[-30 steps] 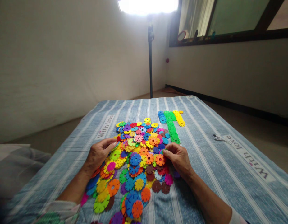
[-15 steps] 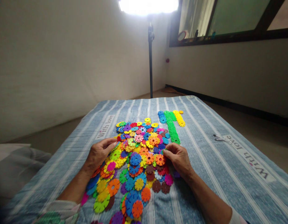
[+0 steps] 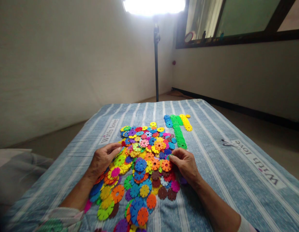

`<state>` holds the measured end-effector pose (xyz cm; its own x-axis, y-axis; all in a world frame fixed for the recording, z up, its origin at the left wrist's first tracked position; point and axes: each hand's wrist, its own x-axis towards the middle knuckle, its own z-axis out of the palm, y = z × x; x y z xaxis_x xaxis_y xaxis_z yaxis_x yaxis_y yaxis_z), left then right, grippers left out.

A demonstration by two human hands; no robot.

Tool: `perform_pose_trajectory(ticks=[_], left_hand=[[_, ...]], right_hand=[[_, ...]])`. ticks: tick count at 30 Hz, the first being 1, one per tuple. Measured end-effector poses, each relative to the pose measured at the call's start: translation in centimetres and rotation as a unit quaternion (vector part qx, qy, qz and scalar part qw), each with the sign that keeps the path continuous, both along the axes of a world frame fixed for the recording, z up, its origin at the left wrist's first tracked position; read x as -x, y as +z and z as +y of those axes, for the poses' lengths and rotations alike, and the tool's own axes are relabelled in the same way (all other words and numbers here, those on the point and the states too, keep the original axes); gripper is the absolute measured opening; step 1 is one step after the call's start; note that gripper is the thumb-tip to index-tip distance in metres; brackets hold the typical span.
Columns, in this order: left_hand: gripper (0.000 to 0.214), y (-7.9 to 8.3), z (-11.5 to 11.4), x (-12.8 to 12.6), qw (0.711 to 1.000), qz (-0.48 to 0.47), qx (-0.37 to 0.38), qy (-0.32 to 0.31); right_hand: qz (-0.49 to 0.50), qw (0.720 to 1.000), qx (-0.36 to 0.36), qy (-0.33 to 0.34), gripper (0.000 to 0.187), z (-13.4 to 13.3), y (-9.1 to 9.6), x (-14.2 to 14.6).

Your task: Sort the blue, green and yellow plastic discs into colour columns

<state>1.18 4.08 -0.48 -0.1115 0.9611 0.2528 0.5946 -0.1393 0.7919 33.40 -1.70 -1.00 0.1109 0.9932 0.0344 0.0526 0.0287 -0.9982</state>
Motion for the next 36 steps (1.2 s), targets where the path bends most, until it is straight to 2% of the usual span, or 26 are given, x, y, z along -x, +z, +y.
perform_pose_trajectory(ticks=[12, 22, 36], left_hand=[[0.038, 0.25, -0.08, -0.11, 1.0, -0.002, -0.001, 0.0], [0.037, 0.54, -0.19, -0.33, 1.0, 0.011, 0.0, 0.004], [0.035, 0.52, -0.23, -0.3, 1.0, 0.01, -0.001, 0.002]], right_hand=[[-0.014, 1.0, -0.003, 0.0, 0.041, -0.04, 0.24, 0.05], [0.014, 1.0, 0.004, 0.014, 0.035, 0.1, -0.28, -0.1], [-0.012, 1.0, -0.006, 0.0, 0.042, -0.02, 0.22, 0.08]])
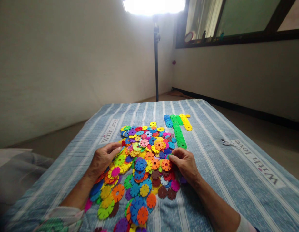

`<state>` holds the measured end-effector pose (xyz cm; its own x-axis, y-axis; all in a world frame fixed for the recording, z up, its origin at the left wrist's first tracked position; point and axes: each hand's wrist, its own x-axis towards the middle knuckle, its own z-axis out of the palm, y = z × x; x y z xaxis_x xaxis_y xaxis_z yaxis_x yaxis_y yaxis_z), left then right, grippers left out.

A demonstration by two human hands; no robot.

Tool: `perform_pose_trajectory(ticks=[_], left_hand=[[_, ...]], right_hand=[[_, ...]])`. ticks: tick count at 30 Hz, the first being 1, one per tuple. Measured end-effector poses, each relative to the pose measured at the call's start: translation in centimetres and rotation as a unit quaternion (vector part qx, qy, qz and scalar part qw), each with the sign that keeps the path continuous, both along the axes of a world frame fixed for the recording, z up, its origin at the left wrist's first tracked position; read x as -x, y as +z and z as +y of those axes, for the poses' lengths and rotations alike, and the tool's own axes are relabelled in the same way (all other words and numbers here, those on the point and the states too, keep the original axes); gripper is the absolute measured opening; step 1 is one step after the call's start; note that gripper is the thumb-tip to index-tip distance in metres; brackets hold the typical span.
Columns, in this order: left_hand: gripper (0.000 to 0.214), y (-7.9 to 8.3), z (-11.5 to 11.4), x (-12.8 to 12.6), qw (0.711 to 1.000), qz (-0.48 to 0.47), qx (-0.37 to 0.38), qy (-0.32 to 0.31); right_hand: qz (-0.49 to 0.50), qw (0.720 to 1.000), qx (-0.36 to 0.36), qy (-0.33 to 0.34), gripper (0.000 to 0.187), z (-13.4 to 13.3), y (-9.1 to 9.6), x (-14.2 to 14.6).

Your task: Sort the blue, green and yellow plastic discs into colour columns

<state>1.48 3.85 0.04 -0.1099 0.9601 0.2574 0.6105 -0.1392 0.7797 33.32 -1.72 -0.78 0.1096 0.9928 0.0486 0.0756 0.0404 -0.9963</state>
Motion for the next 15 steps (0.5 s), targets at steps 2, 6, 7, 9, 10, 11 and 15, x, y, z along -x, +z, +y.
perform_pose_trajectory(ticks=[2, 6, 7, 9, 10, 11, 15], left_hand=[[0.035, 0.02, -0.03, -0.03, 1.0, -0.003, -0.002, 0.001], [0.037, 0.07, -0.07, -0.07, 1.0, -0.008, 0.0, 0.002], [0.037, 0.07, -0.07, -0.07, 1.0, -0.008, 0.001, 0.002], [0.037, 0.07, -0.07, -0.07, 1.0, -0.009, 0.005, 0.001], [0.037, 0.07, -0.08, -0.07, 1.0, -0.009, 0.006, 0.001], [0.037, 0.08, -0.09, -0.06, 1.0, -0.01, 0.006, 0.0], [0.037, 0.06, -0.13, -0.06, 1.0, -0.011, 0.007, -0.002]], right_hand=[[0.003, 1.0, 0.002, -0.001, 0.042, -0.01, 0.06, 0.03], [0.015, 1.0, 0.007, 0.003, 0.04, 0.01, 0.0, 0.05], [0.019, 1.0, 0.008, 0.004, 0.04, 0.01, -0.04, 0.04], [0.024, 1.0, 0.009, 0.008, 0.038, 0.02, -0.07, 0.02], [0.025, 1.0, 0.011, 0.01, 0.038, 0.01, -0.06, 0.01], [0.024, 1.0, 0.011, 0.01, 0.039, 0.0, -0.02, 0.01], [0.009, 1.0, 0.002, 0.002, 0.042, -0.07, 0.19, 0.03]])
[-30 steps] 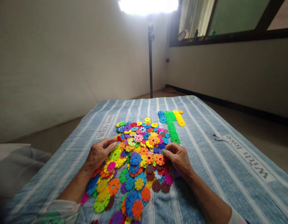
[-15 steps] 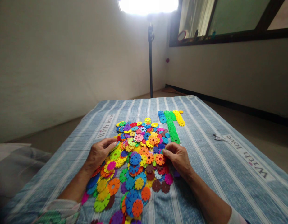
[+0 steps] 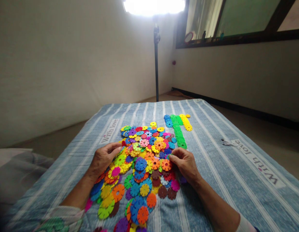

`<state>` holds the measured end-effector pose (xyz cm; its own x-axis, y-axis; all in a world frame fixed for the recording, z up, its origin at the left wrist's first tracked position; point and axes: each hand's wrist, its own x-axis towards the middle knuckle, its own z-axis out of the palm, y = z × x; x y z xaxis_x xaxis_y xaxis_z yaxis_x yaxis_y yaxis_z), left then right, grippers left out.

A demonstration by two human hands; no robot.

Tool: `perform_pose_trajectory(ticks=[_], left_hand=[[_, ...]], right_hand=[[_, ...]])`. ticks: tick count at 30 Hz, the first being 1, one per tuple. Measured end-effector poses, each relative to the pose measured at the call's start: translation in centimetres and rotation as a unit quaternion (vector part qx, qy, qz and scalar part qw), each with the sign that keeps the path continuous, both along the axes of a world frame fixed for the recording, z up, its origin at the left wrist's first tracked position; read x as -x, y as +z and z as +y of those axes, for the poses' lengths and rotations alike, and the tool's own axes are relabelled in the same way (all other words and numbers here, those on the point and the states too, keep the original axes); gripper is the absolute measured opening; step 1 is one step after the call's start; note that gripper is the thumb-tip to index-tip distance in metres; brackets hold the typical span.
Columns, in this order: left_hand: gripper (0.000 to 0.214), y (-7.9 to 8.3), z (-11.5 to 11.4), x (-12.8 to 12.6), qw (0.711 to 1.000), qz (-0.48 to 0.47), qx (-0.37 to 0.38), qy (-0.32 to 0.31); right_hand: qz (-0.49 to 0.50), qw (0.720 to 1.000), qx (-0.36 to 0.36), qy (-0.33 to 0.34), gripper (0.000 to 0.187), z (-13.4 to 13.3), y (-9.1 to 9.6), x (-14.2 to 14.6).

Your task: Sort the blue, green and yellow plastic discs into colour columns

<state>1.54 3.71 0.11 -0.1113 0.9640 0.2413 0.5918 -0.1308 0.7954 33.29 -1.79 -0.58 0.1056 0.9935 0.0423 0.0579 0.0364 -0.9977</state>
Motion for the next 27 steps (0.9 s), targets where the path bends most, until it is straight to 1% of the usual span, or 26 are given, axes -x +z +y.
perform_pose_trajectory(ticks=[7, 14, 27], left_hand=[[0.038, -0.26, 0.18, 0.13, 1.0, -0.002, 0.001, 0.004], [0.039, -0.13, 0.1, 0.09, 1.0, -0.002, 0.004, 0.004], [0.039, -0.24, 0.23, 0.14, 1.0, 0.0, 0.001, 0.003]], right_hand=[[-0.004, 1.0, -0.002, 0.0, 0.042, 0.11, -0.17, -0.01], [-0.008, 1.0, 0.0, 0.0, 0.041, 0.07, -0.29, -0.07], [0.017, 1.0, 0.002, 0.007, 0.035, 0.15, -0.42, -0.13]])
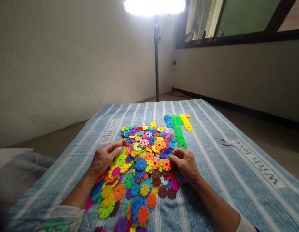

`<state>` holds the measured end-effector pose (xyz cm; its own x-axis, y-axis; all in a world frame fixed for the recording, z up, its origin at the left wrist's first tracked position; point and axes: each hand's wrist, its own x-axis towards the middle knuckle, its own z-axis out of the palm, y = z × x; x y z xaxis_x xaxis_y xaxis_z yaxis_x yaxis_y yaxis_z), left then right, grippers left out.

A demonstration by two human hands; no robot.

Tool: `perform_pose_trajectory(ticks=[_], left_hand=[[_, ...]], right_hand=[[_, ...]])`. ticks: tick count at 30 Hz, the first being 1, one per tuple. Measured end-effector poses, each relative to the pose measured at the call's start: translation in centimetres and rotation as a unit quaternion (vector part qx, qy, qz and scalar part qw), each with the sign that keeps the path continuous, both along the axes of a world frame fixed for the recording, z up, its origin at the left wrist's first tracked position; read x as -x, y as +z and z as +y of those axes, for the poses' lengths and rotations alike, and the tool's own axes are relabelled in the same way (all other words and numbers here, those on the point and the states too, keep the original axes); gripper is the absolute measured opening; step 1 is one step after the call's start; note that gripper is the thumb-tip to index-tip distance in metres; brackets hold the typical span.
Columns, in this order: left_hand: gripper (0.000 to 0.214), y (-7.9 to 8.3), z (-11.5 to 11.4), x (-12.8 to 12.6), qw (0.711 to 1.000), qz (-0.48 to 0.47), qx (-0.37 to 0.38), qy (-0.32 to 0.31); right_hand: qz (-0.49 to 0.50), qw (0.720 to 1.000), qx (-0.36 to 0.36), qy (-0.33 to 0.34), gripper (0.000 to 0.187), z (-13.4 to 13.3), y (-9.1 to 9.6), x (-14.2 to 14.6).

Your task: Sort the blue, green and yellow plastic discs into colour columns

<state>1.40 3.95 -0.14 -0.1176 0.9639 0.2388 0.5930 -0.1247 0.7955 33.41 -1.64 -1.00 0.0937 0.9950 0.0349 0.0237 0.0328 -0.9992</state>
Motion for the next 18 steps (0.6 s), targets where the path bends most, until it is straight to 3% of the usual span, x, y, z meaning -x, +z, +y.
perform_pose_trajectory(ticks=[18], left_hand=[[0.038, -0.41, 0.28, 0.22, 1.0, 0.004, -0.003, -0.001]], right_hand=[[0.022, 1.0, 0.008, 0.007, 0.031, 0.07, -0.45, -0.09]])
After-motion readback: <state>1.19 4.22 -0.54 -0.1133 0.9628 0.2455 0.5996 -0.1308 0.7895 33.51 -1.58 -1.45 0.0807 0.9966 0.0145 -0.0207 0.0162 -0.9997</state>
